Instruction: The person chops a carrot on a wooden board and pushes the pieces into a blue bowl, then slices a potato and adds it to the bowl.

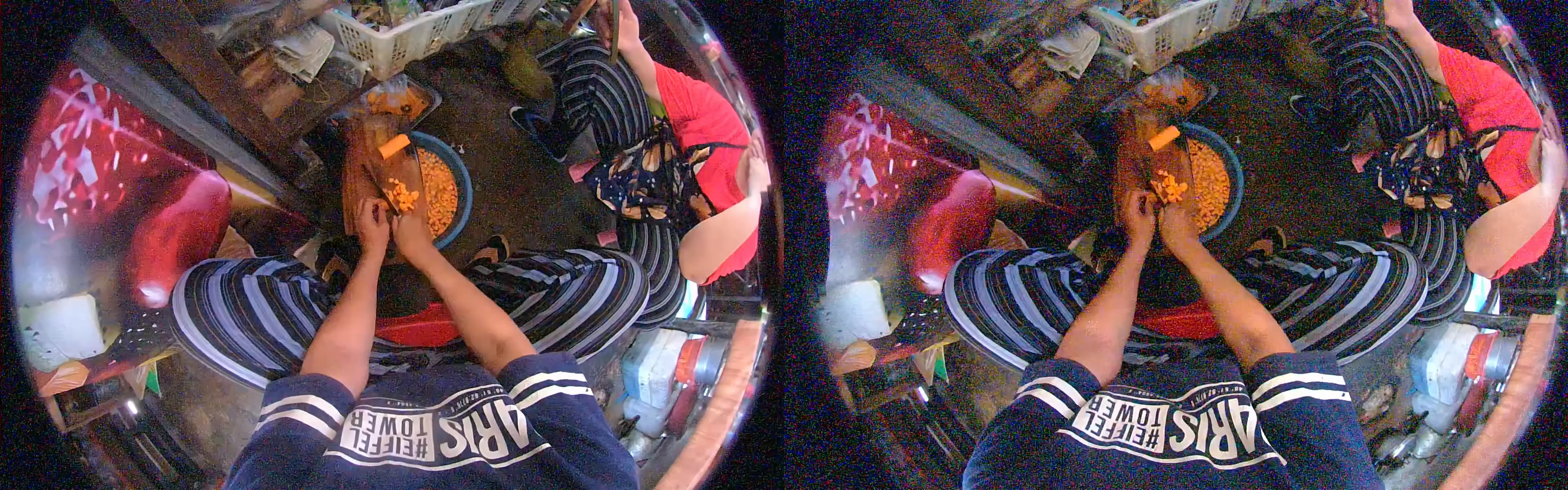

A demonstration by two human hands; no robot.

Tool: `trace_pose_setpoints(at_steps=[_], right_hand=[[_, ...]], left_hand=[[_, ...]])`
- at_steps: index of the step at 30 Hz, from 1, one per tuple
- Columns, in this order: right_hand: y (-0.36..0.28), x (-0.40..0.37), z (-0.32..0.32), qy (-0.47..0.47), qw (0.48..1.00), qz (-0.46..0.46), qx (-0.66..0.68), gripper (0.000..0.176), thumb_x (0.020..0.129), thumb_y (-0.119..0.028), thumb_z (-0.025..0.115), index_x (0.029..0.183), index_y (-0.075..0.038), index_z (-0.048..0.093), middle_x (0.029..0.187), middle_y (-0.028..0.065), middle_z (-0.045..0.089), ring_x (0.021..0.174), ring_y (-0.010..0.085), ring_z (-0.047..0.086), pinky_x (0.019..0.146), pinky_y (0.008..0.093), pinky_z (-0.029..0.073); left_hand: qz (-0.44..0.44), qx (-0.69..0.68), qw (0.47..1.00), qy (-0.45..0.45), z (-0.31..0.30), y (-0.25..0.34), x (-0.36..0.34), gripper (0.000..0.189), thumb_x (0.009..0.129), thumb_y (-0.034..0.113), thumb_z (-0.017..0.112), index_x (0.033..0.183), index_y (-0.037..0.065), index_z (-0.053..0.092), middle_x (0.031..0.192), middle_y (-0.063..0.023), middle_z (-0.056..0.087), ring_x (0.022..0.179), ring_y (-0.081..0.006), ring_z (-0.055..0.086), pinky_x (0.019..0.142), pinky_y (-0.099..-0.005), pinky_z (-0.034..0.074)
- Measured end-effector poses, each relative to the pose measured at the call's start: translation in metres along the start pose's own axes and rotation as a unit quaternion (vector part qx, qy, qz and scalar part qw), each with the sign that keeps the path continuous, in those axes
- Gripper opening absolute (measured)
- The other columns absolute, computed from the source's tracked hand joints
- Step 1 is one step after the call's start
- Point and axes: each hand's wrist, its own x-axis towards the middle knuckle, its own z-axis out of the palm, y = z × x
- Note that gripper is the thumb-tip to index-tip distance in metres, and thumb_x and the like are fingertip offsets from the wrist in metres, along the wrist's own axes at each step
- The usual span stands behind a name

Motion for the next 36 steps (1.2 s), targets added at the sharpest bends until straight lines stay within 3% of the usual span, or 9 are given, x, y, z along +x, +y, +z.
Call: trace_pose_setpoints(at_steps=[3,6,9,15,17,28,30,35,36], right_hand=[[-0.046,0.075,-0.001,0.128,0.967,-0.22,0.022,0.034,0.082,-0.027,0.048,0.082,0.004,0.061,0.074,0.0262,0.058,0.071,0.0405,0.058,0.064,0.0485,0.045],[-0.051,0.047,-0.025,0.1,0.986,-0.104,0.089,0.033,0.082,-0.026,0.048,0.079,0.005,0.06,0.072,0.0257,0.058,0.069,0.0409,0.058,0.062,0.0479,0.046],[-0.053,0.024,-0.036,0.115,0.977,-0.173,0.052,0.034,0.082,-0.027,0.048,0.077,0.005,0.061,0.072,0.0254,0.059,0.068,0.0411,0.058,0.062,0.0468,0.047],[-0.042,0.021,-0.016,0.044,0.995,-0.086,-0.015,0.039,0.083,-0.03,0.046,0.075,0.005,0.062,0.074,0.0264,0.058,0.07,0.0409,0.058,0.066,0.0466,0.047],[-0.05,0.012,-0.036,0.014,0.992,-0.122,-0.008,0.036,0.085,-0.028,0.044,0.082,0.005,0.059,0.081,0.0261,0.058,0.076,0.0391,0.058,0.068,0.0478,0.047],[-0.021,-0.011,-0.012,0.015,0.997,-0.074,-0.013,0.037,0.083,-0.028,0.046,0.076,0.005,0.061,0.072,0.0281,0.058,0.073,0.0419,0.058,0.067,0.0464,0.047],[-0.013,-0.005,-0.008,0.011,0.995,-0.099,-0.016,0.036,0.082,-0.027,0.046,0.076,0.005,0.061,0.072,0.0281,0.057,0.072,0.0425,0.057,0.066,0.0462,0.047],[0.001,-0.007,-0.025,0.09,0.984,-0.133,0.078,0.029,0.081,-0.023,0.049,0.079,0.003,0.06,0.071,0.027,0.056,0.071,0.0428,0.056,0.061,0.0482,0.044],[-0.002,-0.013,-0.036,0.008,0.995,-0.091,0.046,0.028,0.081,-0.024,0.049,0.089,0.003,0.056,0.071,0.0255,0.057,0.071,0.0424,0.055,0.061,0.0484,0.044]], left_hand=[[0.048,0.006,0.999,0.01,-0.012,-0.01,0.083,0.015,0.078,0.002,0.053,0.092,0.001,0.051,0.088,-0.0134,0.051,0.085,-0.025,0.053,0.071,-0.0349,0.043],[0.021,-0.108,0.991,0.073,-0.001,-0.014,0.074,0.011,0.077,0.001,0.052,0.088,0.0,0.052,0.085,-0.0134,0.05,0.078,-0.0283,0.052,0.068,-0.0353,0.043],[0.06,-0.122,0.985,0.11,-0.002,-0.012,0.073,0.007,0.076,0.0,0.052,0.084,0.0,0.052,0.082,-0.013,0.05,0.075,-0.0287,0.053,0.068,-0.0351,0.043],[0.074,-0.041,0.994,0.076,-0.009,-0.001,0.058,0.009,0.074,-0.002,0.052,0.082,-0.001,0.051,0.081,-0.0128,0.051,0.077,-0.0259,0.054,0.07,-0.0325,0.043],[0.006,-0.054,0.998,0.019,-0.017,0.009,0.053,0.01,0.073,-0.003,0.052,0.083,-0.001,0.051,0.081,-0.0135,0.051,0.077,-0.0278,0.054,0.069,-0.0321,0.043],[0.012,-0.068,0.996,0.053,0.006,-0.013,0.019,0.014,0.073,-0.002,0.052,0.086,0.002,0.053,0.08,-0.0127,0.055,0.078,-0.0281,0.055,0.069,-0.032,0.043],[-0.066,-0.124,0.99,0.021,0.007,-0.008,0.016,0.012,0.073,-0.002,0.052,0.085,0.002,0.053,0.082,-0.0128,0.056,0.079,-0.0285,0.055,0.069,-0.0336,0.043],[-0.013,-0.105,0.994,0.037,0.009,-0.026,0.008,0.011,0.074,-0.002,0.051,0.084,0.001,0.054,0.082,-0.0136,0.055,0.079,-0.0294,0.054,0.07,-0.0354,0.043],[0.018,-0.075,0.995,0.062,0.015,-0.035,0.014,0.011,0.074,-0.002,0.052,0.084,0.0,0.055,0.082,-0.0141,0.055,0.081,-0.0297,0.054,0.071,-0.0361,0.043]])
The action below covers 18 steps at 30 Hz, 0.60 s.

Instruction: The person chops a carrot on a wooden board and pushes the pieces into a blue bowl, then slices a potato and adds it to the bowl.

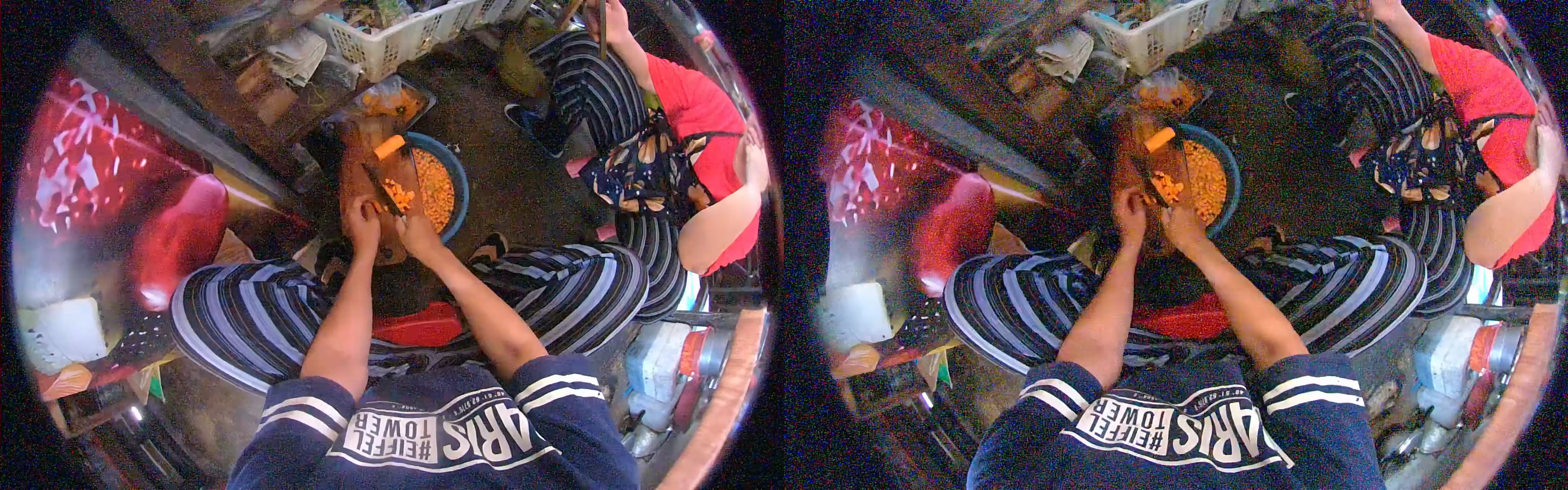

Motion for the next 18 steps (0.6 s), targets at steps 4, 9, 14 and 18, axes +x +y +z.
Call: trace_pose_setpoints(at_steps=[4,9,14,18], right_hand=[[0.001,-0.017,-0.005,0.055,0.992,-0.107,0.044,0.032,0.082,-0.025,0.049,0.095,0.003,0.053,0.072,0.0253,0.057,0.071,0.042,0.056,0.062,0.0481,0.044],[0.008,-0.021,0.002,-0.099,0.994,-0.034,-0.011,0.036,0.082,-0.031,0.049,0.092,0.003,0.055,0.075,0.0258,0.058,0.072,0.0409,0.057,0.066,0.047,0.046],[0.013,-0.013,-0.023,-0.047,0.999,0.014,0.008,0.036,0.082,-0.032,0.05,0.087,0.002,0.057,0.075,0.026,0.058,0.073,0.0411,0.057,0.065,0.047,0.046],[0.032,-0.005,-0.032,0.009,0.998,0.056,-0.006,0.037,0.082,-0.033,0.049,0.08,0.002,0.059,0.074,0.026,0.058,0.073,0.0407,0.057,0.065,0.0469,0.046]], left_hand=[[0.03,0.024,0.997,0.069,-0.016,0.067,0.064,0.013,0.074,-0.001,0.052,0.086,0.001,0.055,0.085,-0.0144,0.054,0.085,-0.0305,0.053,0.075,-0.0369,0.041],[0.073,0.209,0.963,-0.15,0.028,0.046,0.121,0.034,0.069,0.009,0.063,0.1,-0.001,0.054,0.105,-0.0215,0.052,0.102,-0.0365,0.046,0.088,-0.0417,0.037],[0.191,0.26,0.93,-0.175,0.083,-0.031,0.143,0.05,0.069,0.022,0.067,0.112,0.002,0.049,0.109,-0.0194,0.052,0.102,-0.0352,0.048,0.088,-0.0408,0.038],[0.188,0.173,0.948,-0.188,0.067,-0.012,0.142,0.049,0.07,0.021,0.065,0.113,0.002,0.049,0.111,-0.0217,0.051,0.101,-0.0376,0.048,0.088,-0.0423,0.038]])
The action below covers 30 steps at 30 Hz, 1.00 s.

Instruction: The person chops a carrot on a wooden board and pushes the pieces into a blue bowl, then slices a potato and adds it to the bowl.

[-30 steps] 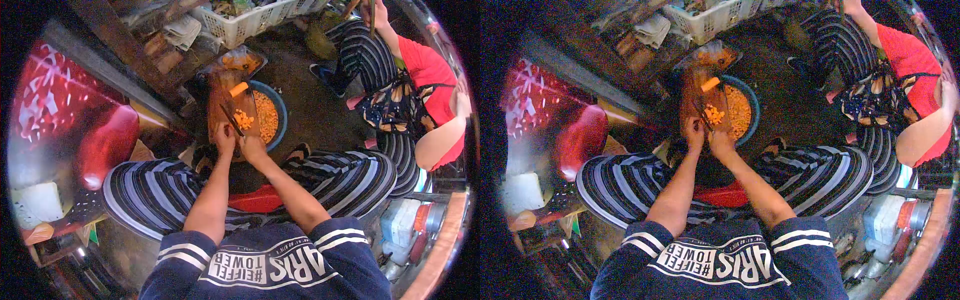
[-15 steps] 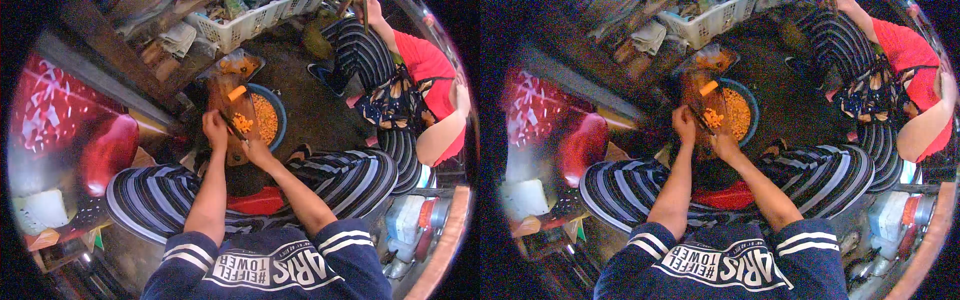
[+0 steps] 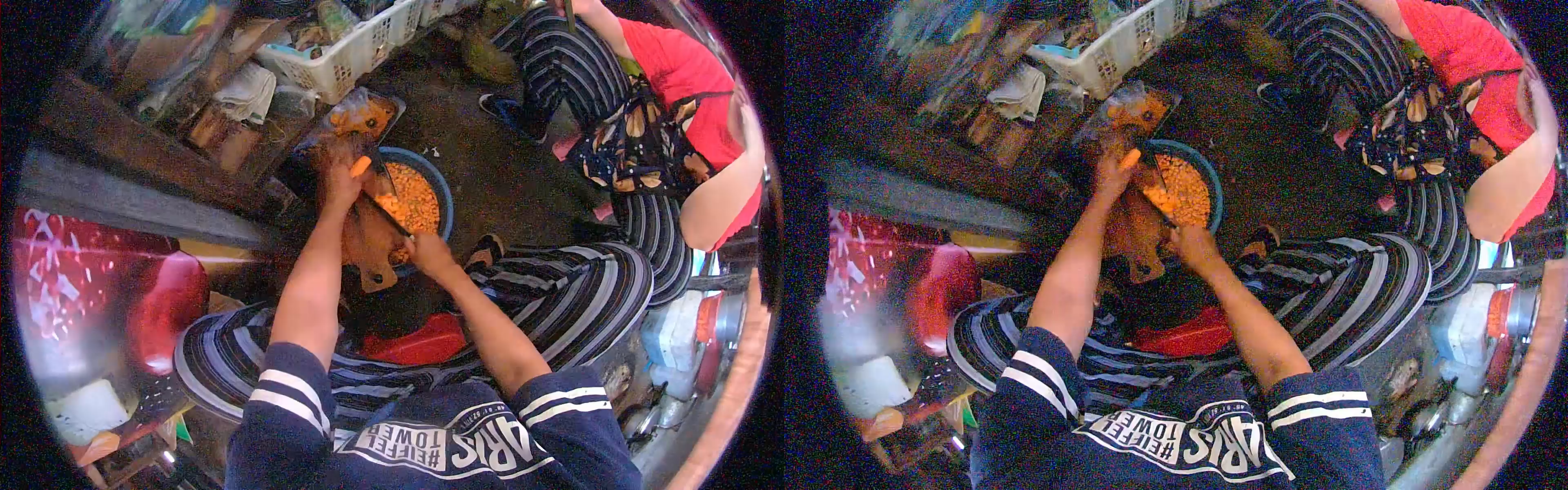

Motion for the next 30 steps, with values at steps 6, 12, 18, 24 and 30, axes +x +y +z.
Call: trace_pose_setpoints(at_steps=[6,12,18,24,30], right_hand=[[0.009,0.014,-0.015,0.052,0.996,0.056,-0.044,0.034,0.083,-0.031,0.048,0.089,0.003,0.051,0.076,0.0241,0.059,0.071,0.0405,0.058,0.064,0.0472,0.047],[0.004,0.017,-0.027,0.109,0.991,0.061,-0.047,0.029,0.078,-0.023,0.052,0.094,0.001,0.046,0.084,0.0225,0.058,0.073,0.0399,0.058,0.063,0.0475,0.047],[-0.002,0.013,-0.053,0.139,0.988,0.047,-0.052,0.026,0.074,-0.016,0.057,0.093,0.001,0.049,0.082,0.0212,0.06,0.075,0.0383,0.059,0.065,0.0459,0.047],[-0.007,0.004,-0.095,0.091,0.982,0.095,-0.133,0.026,0.069,-0.017,0.063,0.087,0.001,0.056,0.078,0.0201,0.061,0.077,0.036,0.06,0.069,0.0425,0.049],[-0.022,-0.013,-0.15,0.095,0.975,0.096,-0.175,0.02,0.074,-0.015,0.05,0.079,0.0,0.062,0.082,0.0216,0.061,0.077,0.0345,0.061,0.067,0.0413,0.05]], left_hand=[[-0.224,0.075,0.969,-0.079,-0.039,0.047,-0.05,0.057,0.069,0.02,0.065,0.117,-0.001,0.043,0.115,-0.0224,0.047,0.102,-0.0389,0.047,0.088,-0.0424,0.039],[-0.112,0.069,0.988,-0.076,-0.047,0.122,-0.059,0.046,0.075,0.028,0.059,0.117,0.012,0.048,0.128,-0.0218,0.032,0.115,-0.0391,0.032,0.093,-0.0495,0.028],[0.095,0.048,0.981,-0.163,-0.034,0.155,-0.05,0.031,0.087,0.038,0.039,0.106,0.025,0.061,0.135,-0.011,0.026,0.122,-0.0335,0.023,0.097,-0.0536,0.016],[0.084,0.079,0.981,-0.156,-0.008,0.129,-0.043,0.034,0.089,0.041,0.034,0.105,0.026,0.061,0.134,-0.011,0.027,0.123,-0.0324,0.022,0.097,-0.055,0.013],[0.073,0.134,0.967,-0.205,-0.007,0.11,-0.026,0.033,0.087,0.039,0.037,0.107,0.024,0.059,0.135,-0.0132,0.026,0.124,-0.0316,0.022,0.097,-0.0552,0.014]])
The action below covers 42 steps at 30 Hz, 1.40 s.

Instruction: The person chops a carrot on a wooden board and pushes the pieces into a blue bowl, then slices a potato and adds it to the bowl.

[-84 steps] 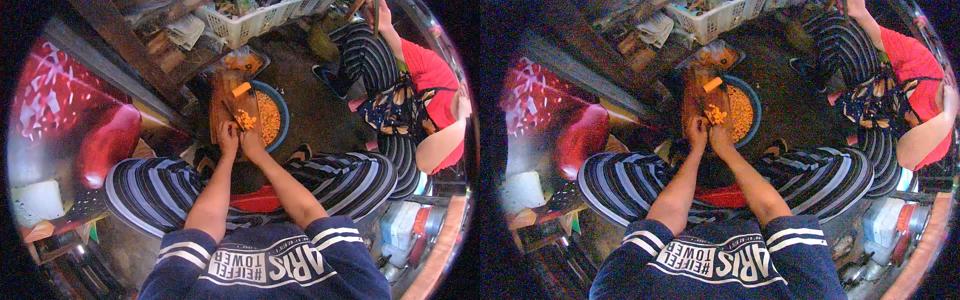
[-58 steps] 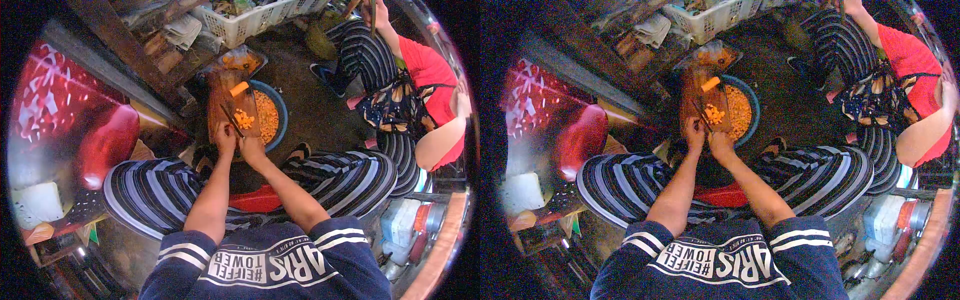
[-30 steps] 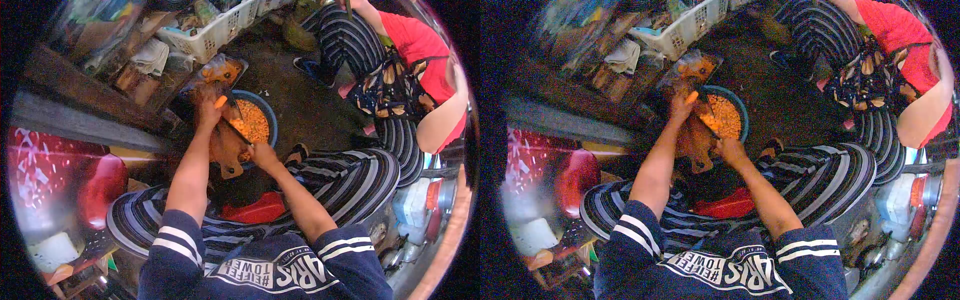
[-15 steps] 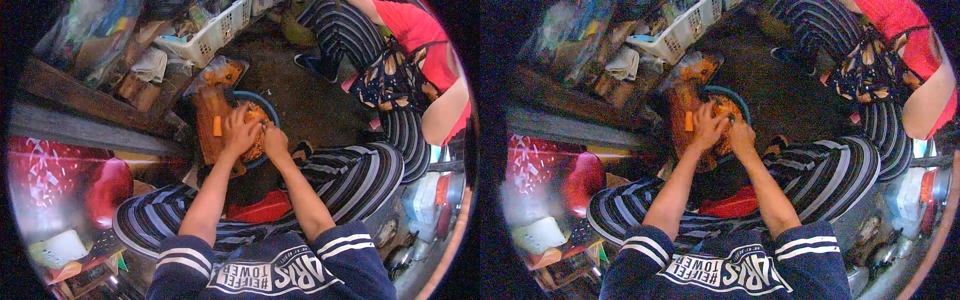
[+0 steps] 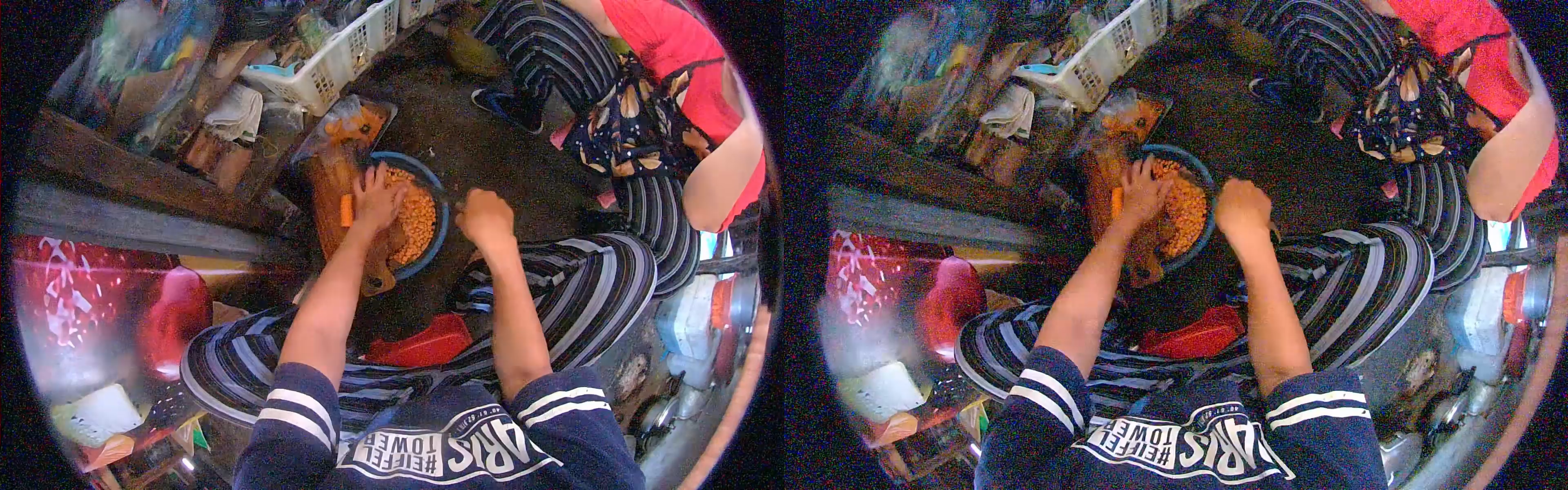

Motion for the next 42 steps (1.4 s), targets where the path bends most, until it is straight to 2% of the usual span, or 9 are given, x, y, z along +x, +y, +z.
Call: trace_pose_setpoints(at_steps=[3,6,8,15,19,23,36,39,42], right_hand=[[-0.007,0.006,-0.012,-0.073,0.997,0.016,0.037,0.029,0.072,-0.026,0.059,0.085,0.0,0.06,0.083,0.0216,0.061,0.08,0.0362,0.059,0.072,0.0425,0.048],[-0.015,0.013,0.04,-0.047,0.992,-0.025,0.119,0.032,0.075,-0.029,0.056,0.086,0.001,0.06,0.081,0.0221,0.06,0.079,0.0372,0.059,0.072,0.0436,0.047],[-0.032,0.005,0.07,-0.061,0.982,-0.048,0.172,0.034,0.077,-0.03,0.053,0.086,0.002,0.059,0.079,0.0254,0.059,0.077,0.039,0.058,0.069,0.0449,0.046],[-0.056,-0.024,0.146,-0.082,0.959,-0.056,0.264,0.03,0.077,-0.023,0.052,0.091,0.004,0.053,0.075,0.0258,0.058,0.074,0.0403,0.057,0.066,0.0456,0.045],[-0.056,-0.028,0.146,-0.034,0.963,-0.078,0.257,0.029,0.078,-0.021,0.051,0.092,0.004,0.053,0.074,0.0245,0.058,0.074,0.0397,0.057,0.067,0.0448,0.045],[-0.052,-0.025,0.151,-0.055,0.961,-0.07,0.261,0.028,0.079,-0.02,0.05,0.094,0.004,0.051,0.074,0.023,0.059,0.074,0.0383,0.058,0.067,0.0442,0.045],[-0.056,-0.018,0.153,-0.055,0.967,-0.108,0.222,0.03,0.084,-0.022,0.045,0.089,0.007,0.052,0.061,0.0256,0.055,0.062,0.0404,0.057,0.057,0.0467,0.045],[-0.058,-0.017,0.158,-0.01,0.964,-0.138,0.227,0.031,0.084,-0.022,0.045,0.086,0.008,0.052,0.063,0.0278,0.055,0.062,0.0424,0.056,0.055,0.0475,0.045],[-0.06,-0.018,0.156,0.004,0.962,-0.135,0.236,0.033,0.085,-0.023,0.044,0.083,0.008,0.054,0.067,0.0297,0.055,0.065,0.0431,0.056,0.056,0.0479,0.045]], left_hand=[[-0.026,0.03,0.999,-0.027,-0.013,-0.014,0.0,0.029,0.084,0.032,0.046,0.109,0.023,0.058,0.134,-0.0137,0.028,0.124,-0.0322,0.021,0.094,-0.0571,0.02],[-0.107,-0.126,0.982,0.091,0.003,-0.052,-0.012,0.032,0.079,0.02,0.054,0.111,0.016,0.056,0.129,-0.0159,0.035,0.12,-0.0349,0.026,0.093,-0.0527,0.027],[-0.29,-0.138,0.929,0.186,0.001,-0.065,-0.035,0.041,0.074,0.003,0.056,0.114,0.005,0.05,0.107,-0.0156,0.055,0.1,-0.0282,0.051,0.088,-0.0361,0.04],[-0.315,-0.488,0.796,0.172,0.022,-0.047,-0.069,0.04,0.075,-0.009,0.045,0.113,0.003,0.05,0.101,-0.0084,0.057,0.093,-0.0174,0.053,0.078,-0.0281,0.044],[-0.187,-0.413,0.857,0.245,0.045,-0.032,-0.072,0.041,0.079,-0.003,0.049,0.119,0.005,0.046,0.112,-0.0095,0.05,0.097,-0.0164,0.052,0.077,-0.0279,0.046],[-0.088,-0.174,0.956,0.218,0.021,-0.02,-0.077,0.049,0.074,-0.003,0.053,0.121,0.002,0.043,0.128,-0.0171,0.038,0.106,-0.0358,0.042,0.091,-0.0378,0.037],[-0.101,-0.106,0.968,0.201,0.063,-0.031,-0.082,0.045,0.082,0.008,0.045,0.126,0.002,0.038,0.128,-0.02,0.038,0.114,-0.0363,0.036,0.095,-0.0389,0.03],[-0.23,-0.271,0.917,0.184,0.07,-0.032,-0.078,0.045,0.083,0.012,0.044,0.127,0.006,0.039,0.126,-0.0174,0.042,0.117,-0.0326,0.037,0.096,-0.0421,0.027],[-0.173,-0.001,0.971,0.166,0.058,-0.026,-0.084,0.044,0.081,0.013,0.048,0.125,0.01,0.043,0.124,-0.0138,0.045,0.116,-0.0275,0.04,0.094,-0.0445,0.025]])
